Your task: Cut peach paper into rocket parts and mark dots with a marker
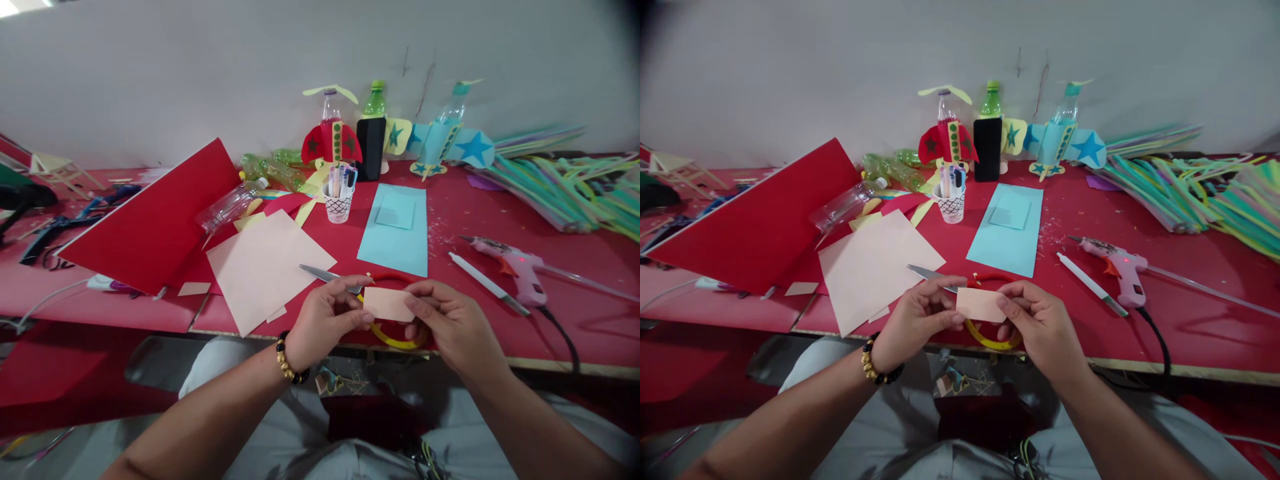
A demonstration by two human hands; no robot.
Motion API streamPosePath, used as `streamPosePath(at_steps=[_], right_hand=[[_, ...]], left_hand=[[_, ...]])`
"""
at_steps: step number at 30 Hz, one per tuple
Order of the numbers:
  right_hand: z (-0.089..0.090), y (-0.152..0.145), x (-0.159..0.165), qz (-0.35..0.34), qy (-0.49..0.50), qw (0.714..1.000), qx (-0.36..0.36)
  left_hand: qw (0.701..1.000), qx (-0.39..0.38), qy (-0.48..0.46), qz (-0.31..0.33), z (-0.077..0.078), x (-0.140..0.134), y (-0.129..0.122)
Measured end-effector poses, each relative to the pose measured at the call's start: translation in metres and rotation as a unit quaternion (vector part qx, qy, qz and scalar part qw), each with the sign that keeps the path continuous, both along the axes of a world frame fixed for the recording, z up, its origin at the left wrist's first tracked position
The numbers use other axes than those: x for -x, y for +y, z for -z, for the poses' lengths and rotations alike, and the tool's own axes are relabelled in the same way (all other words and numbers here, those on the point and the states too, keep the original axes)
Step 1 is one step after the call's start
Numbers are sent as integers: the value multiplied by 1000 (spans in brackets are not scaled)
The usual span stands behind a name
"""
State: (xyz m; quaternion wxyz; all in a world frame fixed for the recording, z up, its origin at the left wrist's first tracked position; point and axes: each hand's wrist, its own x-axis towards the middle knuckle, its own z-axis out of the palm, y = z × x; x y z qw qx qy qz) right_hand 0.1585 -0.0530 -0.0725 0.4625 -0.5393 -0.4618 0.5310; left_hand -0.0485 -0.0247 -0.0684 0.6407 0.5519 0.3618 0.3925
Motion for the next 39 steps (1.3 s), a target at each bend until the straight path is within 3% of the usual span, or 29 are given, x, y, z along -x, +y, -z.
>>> streamPosePath(at_steps=[4,8,12,18,24,35,39], right_hand=[[3,0,-1,-6,35,999,-3],[6,-2,-1,-7,40,999,-15],[4,-2,-1,-11,80,997,-22],[-13,1,-5,-49,181,980,-70],[-26,-5,-22,-141,105,975,-138],[-26,-15,-25,-178,-79,958,-212],[-25,-17,-21,-187,-95,954,-214]], left_hand=[[995,-71,69,6,3,2,-1],[992,-88,92,-4,2,2,-1],[995,-76,64,-5,-3,2,-1],[999,-30,-15,0,-6,2,0],[995,20,-101,8,-7,4,3],[990,45,-122,-51,-7,6,5],[991,44,-122,-45,-6,6,5]])
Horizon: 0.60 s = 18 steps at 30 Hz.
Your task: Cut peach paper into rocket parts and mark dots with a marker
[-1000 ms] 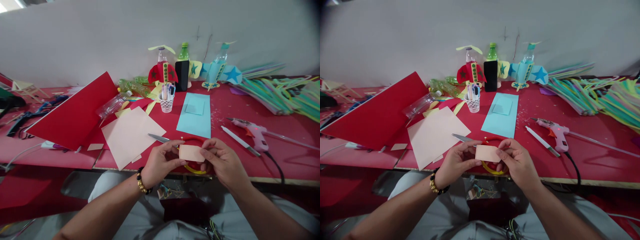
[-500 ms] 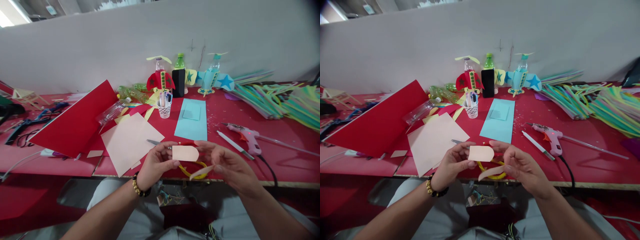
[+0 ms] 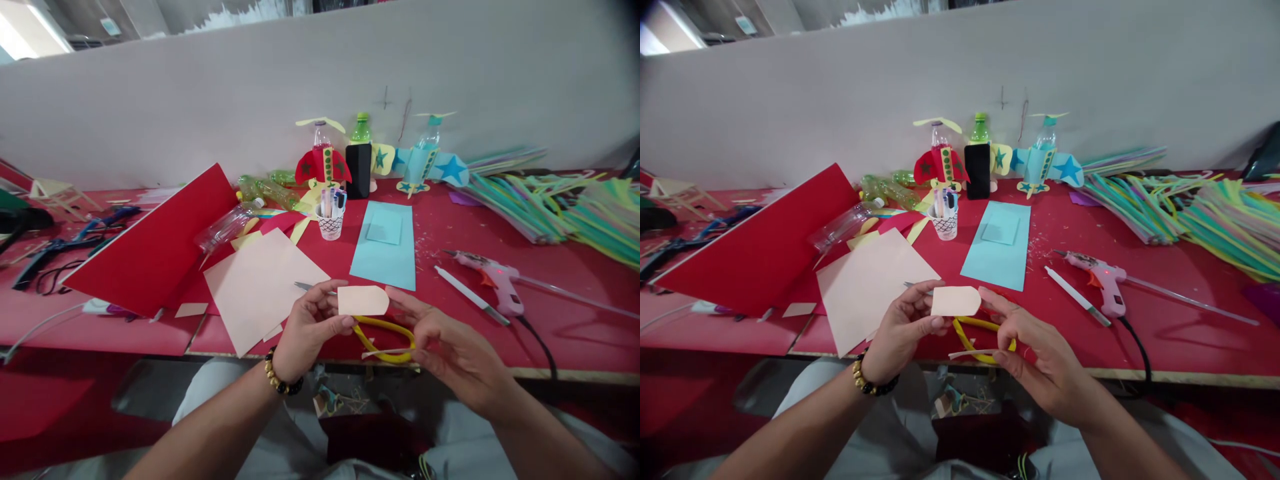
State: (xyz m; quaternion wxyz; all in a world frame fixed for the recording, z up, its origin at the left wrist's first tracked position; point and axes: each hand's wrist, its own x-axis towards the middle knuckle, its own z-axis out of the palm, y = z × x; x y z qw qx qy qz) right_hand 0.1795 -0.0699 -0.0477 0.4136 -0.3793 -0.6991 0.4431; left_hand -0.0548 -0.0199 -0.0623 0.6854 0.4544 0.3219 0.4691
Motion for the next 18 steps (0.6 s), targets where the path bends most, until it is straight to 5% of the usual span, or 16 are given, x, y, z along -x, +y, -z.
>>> streamPosePath(at_steps=[18], right_hand=[[0,-2,2,-2,68,995,73]], left_hand=[[1000,-2,8,6,-1,-2,-1]])
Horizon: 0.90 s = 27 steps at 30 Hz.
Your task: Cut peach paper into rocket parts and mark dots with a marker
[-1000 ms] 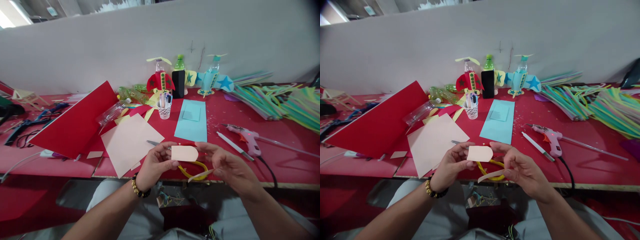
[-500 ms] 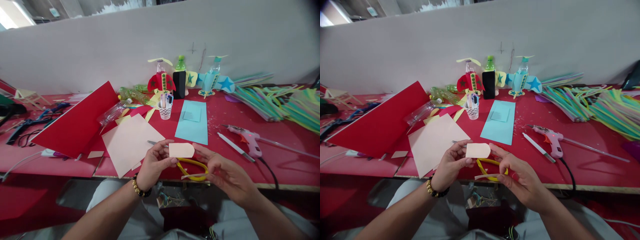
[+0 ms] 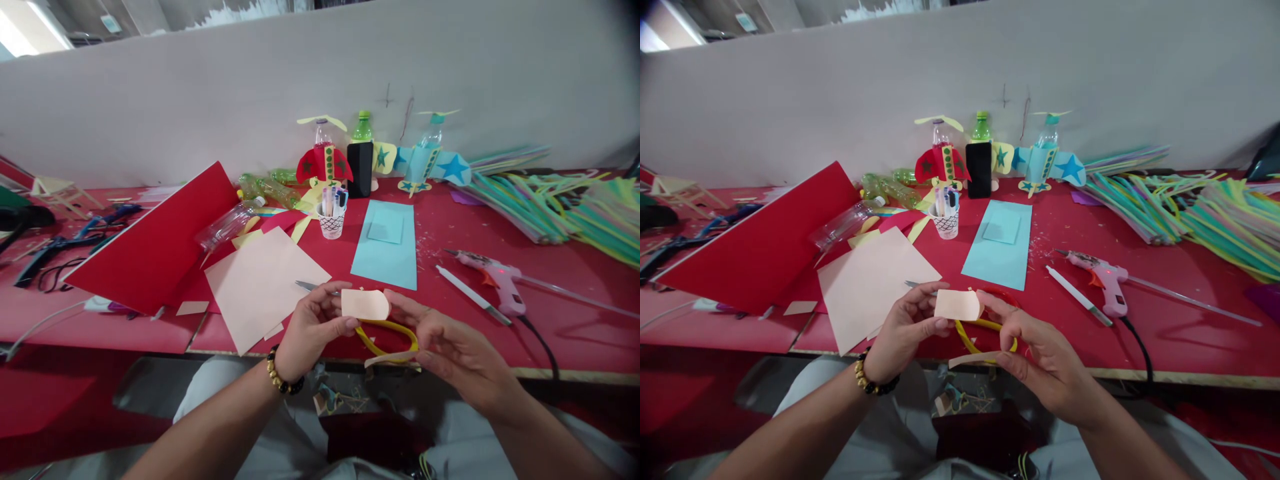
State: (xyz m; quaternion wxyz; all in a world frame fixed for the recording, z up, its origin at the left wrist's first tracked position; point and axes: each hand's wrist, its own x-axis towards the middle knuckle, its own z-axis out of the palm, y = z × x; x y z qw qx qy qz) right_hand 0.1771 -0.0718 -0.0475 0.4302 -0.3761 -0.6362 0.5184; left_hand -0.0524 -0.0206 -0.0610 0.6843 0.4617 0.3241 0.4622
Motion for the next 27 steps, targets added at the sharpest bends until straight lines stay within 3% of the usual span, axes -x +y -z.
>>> streamPosePath(at_steps=[5,14,27], right_hand=[[-4,1,0,-13,0,1000,-13],[-10,0,1,-37,93,994,51],[-17,-3,-2,-70,-73,994,36]], left_hand=[[1000,-9,0,8,-2,0,0],[999,-6,-7,41,0,-1,-1],[990,-54,68,108,3,-3,-8]])
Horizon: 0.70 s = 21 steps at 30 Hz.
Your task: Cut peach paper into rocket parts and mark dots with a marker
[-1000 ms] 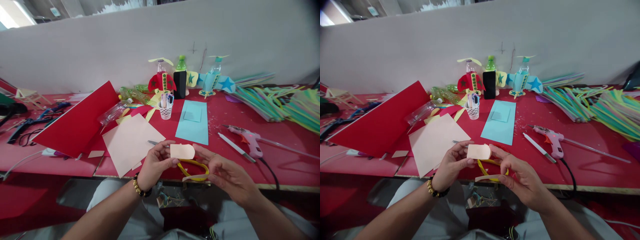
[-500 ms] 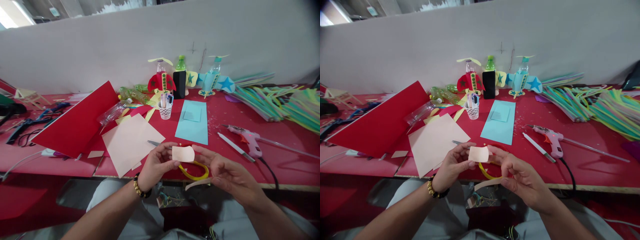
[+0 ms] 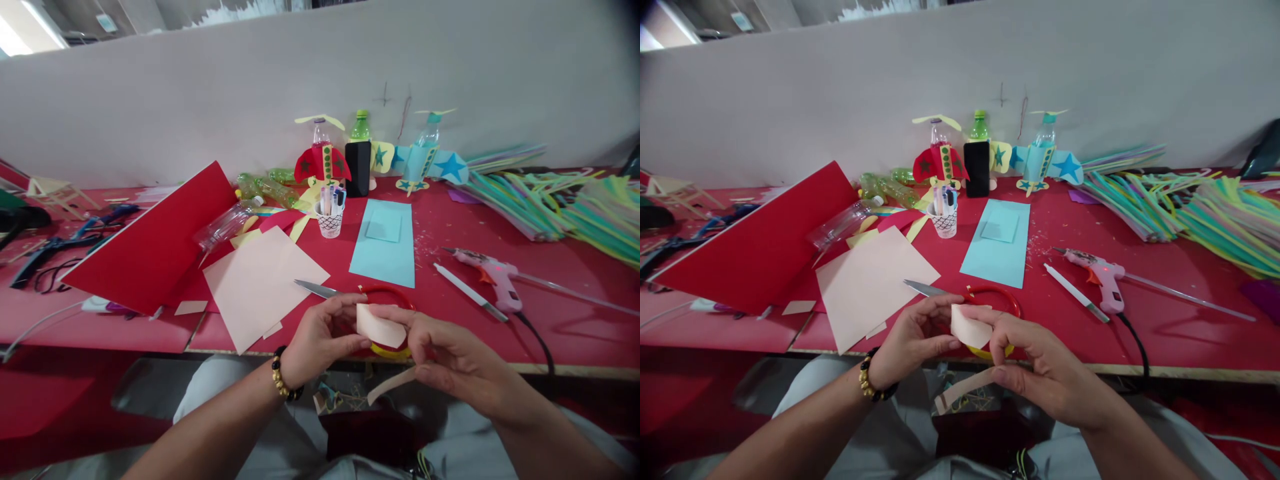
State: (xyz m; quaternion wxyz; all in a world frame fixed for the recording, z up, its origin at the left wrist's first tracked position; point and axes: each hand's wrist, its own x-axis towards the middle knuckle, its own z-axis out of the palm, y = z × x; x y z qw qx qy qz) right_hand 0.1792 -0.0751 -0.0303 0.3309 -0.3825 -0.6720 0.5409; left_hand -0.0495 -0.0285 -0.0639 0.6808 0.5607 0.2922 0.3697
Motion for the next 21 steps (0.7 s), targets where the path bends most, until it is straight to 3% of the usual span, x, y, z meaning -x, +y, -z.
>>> streamPosePath(at_steps=[6,11,16,21], right_hand=[[-9,-3,3,-43,-31,998,-36],[-12,-3,5,-58,-74,994,-54],[-13,-5,7,-74,-119,989,-51],[-15,-5,2,-55,-98,993,-39]], left_hand=[[997,-58,46,-37,-4,1,-4],[999,0,-27,32,-6,0,-6],[994,-94,-39,-46,-5,-1,-5],[989,-107,59,-86,-5,1,1]])
